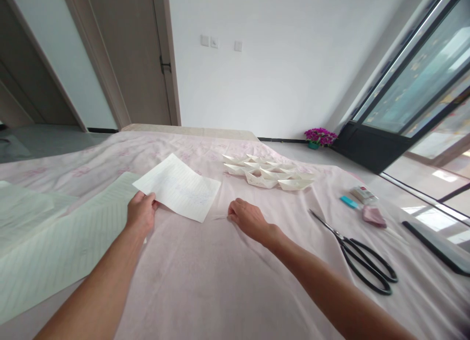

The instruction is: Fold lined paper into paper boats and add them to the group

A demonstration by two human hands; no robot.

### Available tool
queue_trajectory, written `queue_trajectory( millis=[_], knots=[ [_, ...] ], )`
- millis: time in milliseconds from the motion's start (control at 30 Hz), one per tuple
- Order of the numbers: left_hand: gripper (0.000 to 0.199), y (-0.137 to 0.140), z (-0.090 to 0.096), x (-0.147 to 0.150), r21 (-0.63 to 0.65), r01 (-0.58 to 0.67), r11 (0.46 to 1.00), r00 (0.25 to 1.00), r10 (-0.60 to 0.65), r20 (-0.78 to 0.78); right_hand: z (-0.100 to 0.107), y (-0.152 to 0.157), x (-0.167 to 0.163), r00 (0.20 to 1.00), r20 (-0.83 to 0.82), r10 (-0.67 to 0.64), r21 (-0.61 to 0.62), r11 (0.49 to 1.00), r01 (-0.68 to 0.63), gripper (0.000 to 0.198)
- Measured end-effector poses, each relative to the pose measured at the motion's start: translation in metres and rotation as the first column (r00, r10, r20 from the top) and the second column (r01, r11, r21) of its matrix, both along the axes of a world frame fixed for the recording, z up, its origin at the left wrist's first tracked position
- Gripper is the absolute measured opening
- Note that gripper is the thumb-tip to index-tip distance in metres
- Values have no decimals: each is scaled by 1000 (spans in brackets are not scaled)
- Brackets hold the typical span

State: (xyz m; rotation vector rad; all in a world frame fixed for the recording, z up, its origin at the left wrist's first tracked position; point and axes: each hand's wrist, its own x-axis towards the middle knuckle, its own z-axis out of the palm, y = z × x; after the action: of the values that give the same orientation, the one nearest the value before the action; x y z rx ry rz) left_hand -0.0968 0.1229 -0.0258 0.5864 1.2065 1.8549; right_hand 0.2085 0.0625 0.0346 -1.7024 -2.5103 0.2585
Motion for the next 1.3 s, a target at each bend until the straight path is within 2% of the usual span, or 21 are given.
queue_trajectory(
  millis=[133,233,367,500,633,800,933,1033,1167,1300],
  knots=[
    [19,0,0,-1,-3,22,1000,999,-21,25,2,14,-12,997,48,67,-62,996,-64,8],
    [17,1,-1,-3,-9,22,1000,999,-22,36,5,18,-5,995,63,72,-80,995,-67,10],
    [18,2,-3,-5,-5,32,999,997,-32,72,18,19,34,996,82,-34,-86,996,41,19],
    [18,3,-1,-5,-16,26,1000,996,-24,83,29,10,82,985,124,-122,-145,980,140,17],
    [17,2,1,-6,-14,24,1000,995,-22,95,29,-7,100,968,169,-188,-164,963,216,16],
    [17,2,-1,-8,-3,38,999,995,-37,97,19,-23,97,948,209,-242,-165,946,278,16],
    [17,1,-1,-8,-6,44,999,995,-44,94,17,-29,93,950,218,-223,-162,952,260,17],
    [16,1,1,-6,-8,42,999,995,-41,93,19,-26,81,965,190,-180,-155,965,210,19],
    [16,-1,4,-5,-10,46,999,994,-45,100,16,-13,47,989,107,-100,-68,992,108,20],
    [15,-4,6,-4,-21,51,998,993,-48,112,8,3,13,990,141,27,-31,999,-23,16]
  ],
)
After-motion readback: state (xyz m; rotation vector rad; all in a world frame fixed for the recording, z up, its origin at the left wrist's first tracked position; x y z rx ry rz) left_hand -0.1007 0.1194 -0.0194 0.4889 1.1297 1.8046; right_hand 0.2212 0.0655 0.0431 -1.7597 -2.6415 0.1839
